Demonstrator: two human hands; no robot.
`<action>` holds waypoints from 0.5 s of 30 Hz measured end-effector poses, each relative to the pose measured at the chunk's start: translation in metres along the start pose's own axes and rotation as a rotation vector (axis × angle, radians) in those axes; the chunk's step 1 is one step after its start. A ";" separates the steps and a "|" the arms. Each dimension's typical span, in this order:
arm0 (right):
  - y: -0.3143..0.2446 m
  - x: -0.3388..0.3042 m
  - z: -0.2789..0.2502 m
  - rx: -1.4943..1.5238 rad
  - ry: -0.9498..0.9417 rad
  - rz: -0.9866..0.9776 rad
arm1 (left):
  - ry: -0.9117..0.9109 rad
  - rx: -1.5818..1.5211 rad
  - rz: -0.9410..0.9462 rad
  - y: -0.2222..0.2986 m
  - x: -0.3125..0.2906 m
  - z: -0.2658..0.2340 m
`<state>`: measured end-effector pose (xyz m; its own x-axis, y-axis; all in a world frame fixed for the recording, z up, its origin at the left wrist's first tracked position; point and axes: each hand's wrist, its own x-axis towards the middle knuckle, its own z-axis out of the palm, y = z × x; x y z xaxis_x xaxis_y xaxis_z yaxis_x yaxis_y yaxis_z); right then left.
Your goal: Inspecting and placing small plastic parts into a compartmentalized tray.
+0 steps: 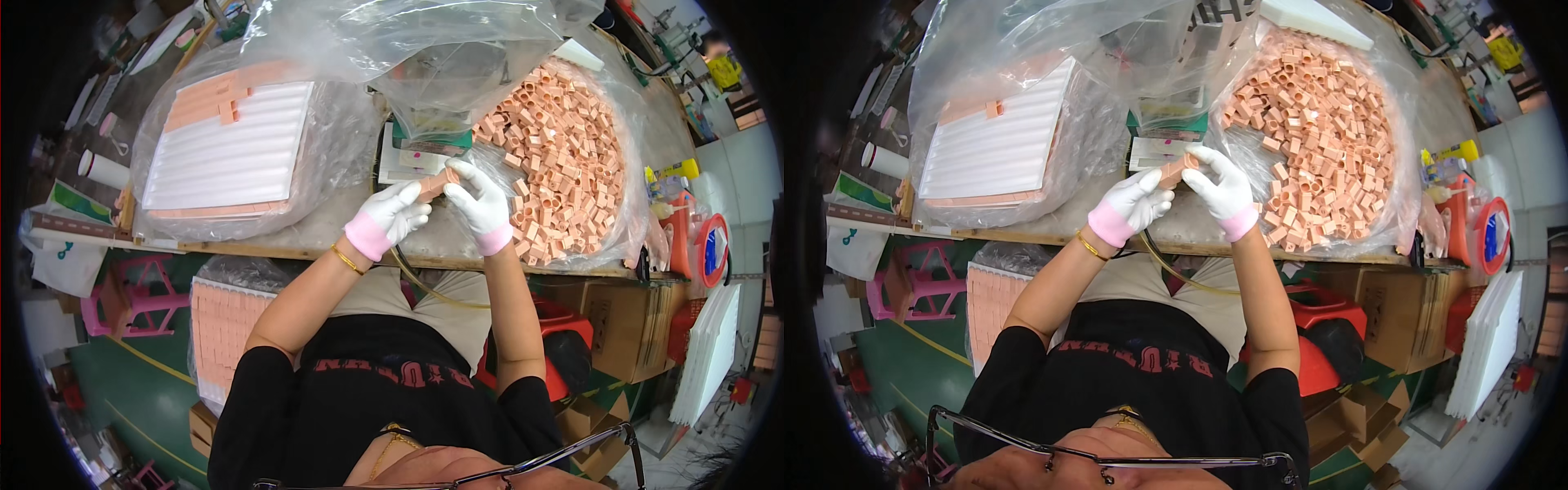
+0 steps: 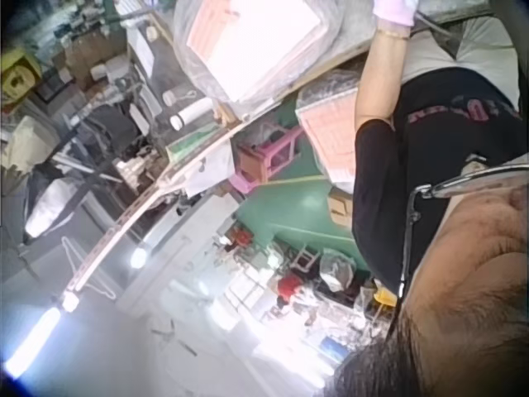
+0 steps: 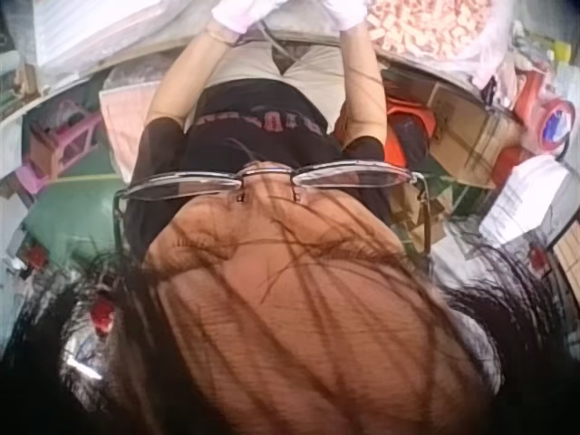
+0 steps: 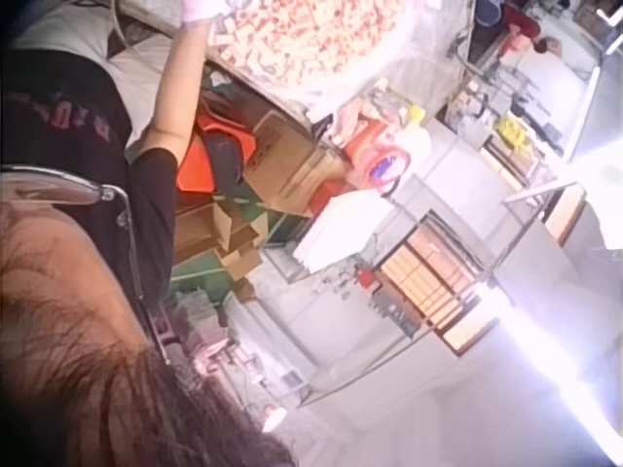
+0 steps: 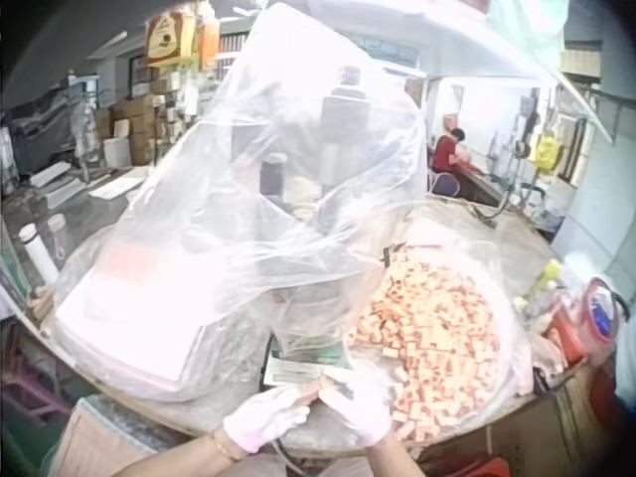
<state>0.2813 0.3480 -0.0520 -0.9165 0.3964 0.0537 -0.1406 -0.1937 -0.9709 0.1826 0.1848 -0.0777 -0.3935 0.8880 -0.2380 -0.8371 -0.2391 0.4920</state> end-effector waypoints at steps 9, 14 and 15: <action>-0.002 -0.017 0.009 -0.732 -0.004 -0.442 | -0.065 -0.153 0.013 -0.028 -0.003 -0.003; 0.014 -0.015 0.015 -0.664 -0.017 -0.330 | -0.031 0.085 0.021 -0.017 -0.021 0.013; 0.018 -0.011 0.013 -0.695 0.006 -0.290 | 0.128 0.290 -0.010 -0.003 -0.033 0.021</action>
<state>0.2841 0.3280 -0.0670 -0.8761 0.3508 0.3307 -0.1055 0.5299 -0.8415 0.2059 0.1639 -0.0536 -0.4458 0.8288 -0.3381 -0.7050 -0.0923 0.7031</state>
